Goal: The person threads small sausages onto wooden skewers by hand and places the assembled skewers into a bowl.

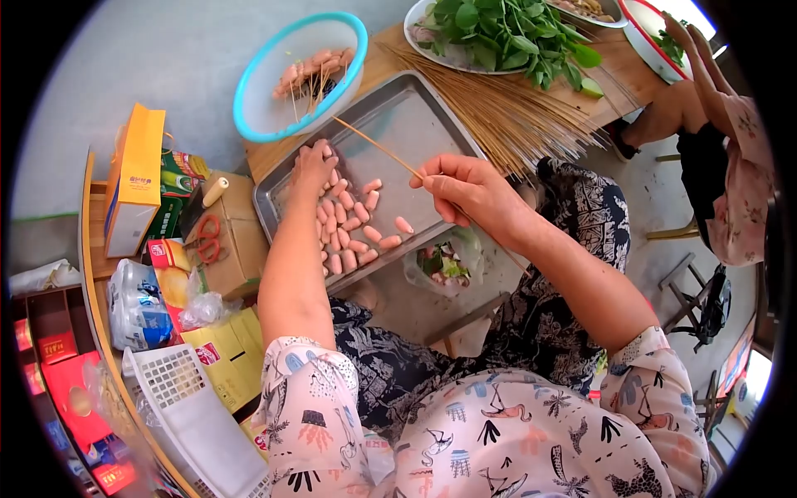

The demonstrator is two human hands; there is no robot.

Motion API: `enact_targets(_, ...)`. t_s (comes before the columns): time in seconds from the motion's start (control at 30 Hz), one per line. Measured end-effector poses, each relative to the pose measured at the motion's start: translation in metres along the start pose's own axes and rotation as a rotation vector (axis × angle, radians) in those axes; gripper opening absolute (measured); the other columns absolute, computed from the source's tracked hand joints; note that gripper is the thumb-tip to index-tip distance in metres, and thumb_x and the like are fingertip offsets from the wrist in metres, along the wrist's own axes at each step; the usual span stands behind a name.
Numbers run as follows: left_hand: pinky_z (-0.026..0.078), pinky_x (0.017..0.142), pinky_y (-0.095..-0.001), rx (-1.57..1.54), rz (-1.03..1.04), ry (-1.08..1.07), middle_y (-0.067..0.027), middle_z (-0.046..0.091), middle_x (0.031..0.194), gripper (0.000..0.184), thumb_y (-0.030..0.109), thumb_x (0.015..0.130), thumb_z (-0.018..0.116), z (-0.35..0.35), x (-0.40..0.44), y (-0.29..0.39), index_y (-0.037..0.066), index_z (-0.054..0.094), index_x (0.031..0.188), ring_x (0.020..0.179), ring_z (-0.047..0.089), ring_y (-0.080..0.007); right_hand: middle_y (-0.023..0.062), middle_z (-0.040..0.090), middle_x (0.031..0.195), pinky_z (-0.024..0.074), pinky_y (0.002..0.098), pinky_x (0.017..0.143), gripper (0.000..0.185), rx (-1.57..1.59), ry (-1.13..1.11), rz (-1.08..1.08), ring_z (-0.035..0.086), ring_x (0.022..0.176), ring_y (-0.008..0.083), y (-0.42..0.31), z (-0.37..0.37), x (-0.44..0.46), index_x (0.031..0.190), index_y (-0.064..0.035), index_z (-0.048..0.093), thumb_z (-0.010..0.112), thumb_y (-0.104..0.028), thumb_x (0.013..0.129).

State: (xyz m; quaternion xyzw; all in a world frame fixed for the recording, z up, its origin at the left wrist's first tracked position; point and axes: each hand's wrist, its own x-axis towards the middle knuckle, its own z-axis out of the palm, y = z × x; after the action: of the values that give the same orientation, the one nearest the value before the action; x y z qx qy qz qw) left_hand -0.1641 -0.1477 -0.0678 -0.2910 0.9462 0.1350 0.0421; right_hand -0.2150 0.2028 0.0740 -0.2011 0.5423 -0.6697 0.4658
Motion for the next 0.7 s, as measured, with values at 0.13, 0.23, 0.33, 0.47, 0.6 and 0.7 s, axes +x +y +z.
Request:
enact_targets(0.13, 0.046, 0.087, -0.0403, -0.078, -0.054, -0.098, -0.0168, 0.057, 0.111, 0.047, 0.034, 0.076, 0.064, 0.004, -0.002, -0.006, 0.017, 0.055, 0.118, 0.102, 0.057, -0.0345, -0.0031, 0.048, 0.059, 0.0300, 0.0190, 0.045, 0.019, -0.016, 0.017, 0.031, 0.039, 0.049, 0.0033, 0.001, 0.003, 0.000, 0.095, -0.0019, 0.059, 0.048, -0.018, 0.093)
enact_targets(0.23, 0.049, 0.082, -0.0369, -0.160, -0.049, -0.207, -0.0131, 0.061, 0.108, 0.045, 0.027, 0.077, 0.064, -0.002, -0.024, 0.000, 0.011, 0.055, 0.118, 0.097, 0.061, -0.0291, -0.0024, 0.049, 0.059, 0.0298, 0.0195, 0.045, 0.020, -0.011, 0.025, 0.030, 0.039, 0.050, 0.0035, 0.002, 0.004, -0.001, 0.095, -0.0017, 0.059, 0.049, -0.019, 0.093)
enact_targets(0.33, 0.052, 0.063, -0.0305, -0.288, -0.037, -0.298, -0.0094, 0.063, 0.100, 0.040, 0.019, 0.079, 0.062, -0.002, -0.052, 0.002, 0.006, 0.056, 0.116, 0.072, 0.064, -0.0188, -0.0017, 0.048, 0.058, 0.0295, 0.0198, 0.045, 0.021, -0.035, 0.014, 0.021, 0.039, 0.050, 0.0040, 0.001, 0.005, -0.002, 0.096, -0.0019, 0.060, 0.049, -0.019, 0.094)
enact_targets(0.47, 0.050, 0.071, -0.0304, -0.275, 0.207, -0.260, -0.0080, 0.064, 0.104, 0.042, 0.010, 0.077, 0.062, 0.010, -0.081, -0.009, 0.006, 0.055, 0.118, 0.079, 0.063, -0.0193, -0.0035, 0.046, 0.059, 0.0313, 0.0199, 0.047, 0.022, -0.113, -0.024, 0.012, 0.039, 0.051, 0.0039, 0.009, 0.006, 0.000, 0.100, -0.0028, 0.058, 0.046, -0.020, 0.094)
enact_targets(0.6, 0.049, 0.070, -0.0330, -0.219, 0.198, -0.254, -0.0105, 0.064, 0.095, 0.043, 0.005, 0.074, 0.063, 0.001, -0.123, 0.017, 0.008, 0.056, 0.116, 0.077, 0.062, -0.0210, -0.0023, 0.047, 0.059, 0.0320, 0.0209, 0.048, 0.022, -0.113, -0.038, -0.032, 0.039, 0.052, 0.0051, 0.016, 0.008, 0.001, 0.099, -0.0014, 0.058, 0.047, -0.019, 0.094)
enact_targets(0.7, 0.049, 0.057, -0.0339, -0.060, 0.214, -0.082, -0.0123, 0.062, 0.080, 0.031, 0.003, 0.075, 0.061, -0.001, -0.136, 0.023, 0.008, 0.058, 0.105, 0.071, 0.062, -0.0217, -0.0017, 0.047, 0.059, 0.0319, 0.0208, 0.048, 0.022, -0.117, -0.022, -0.029, 0.039, 0.051, 0.0052, 0.021, 0.008, 0.001, 0.099, -0.0011, 0.058, 0.048, -0.019, 0.093)
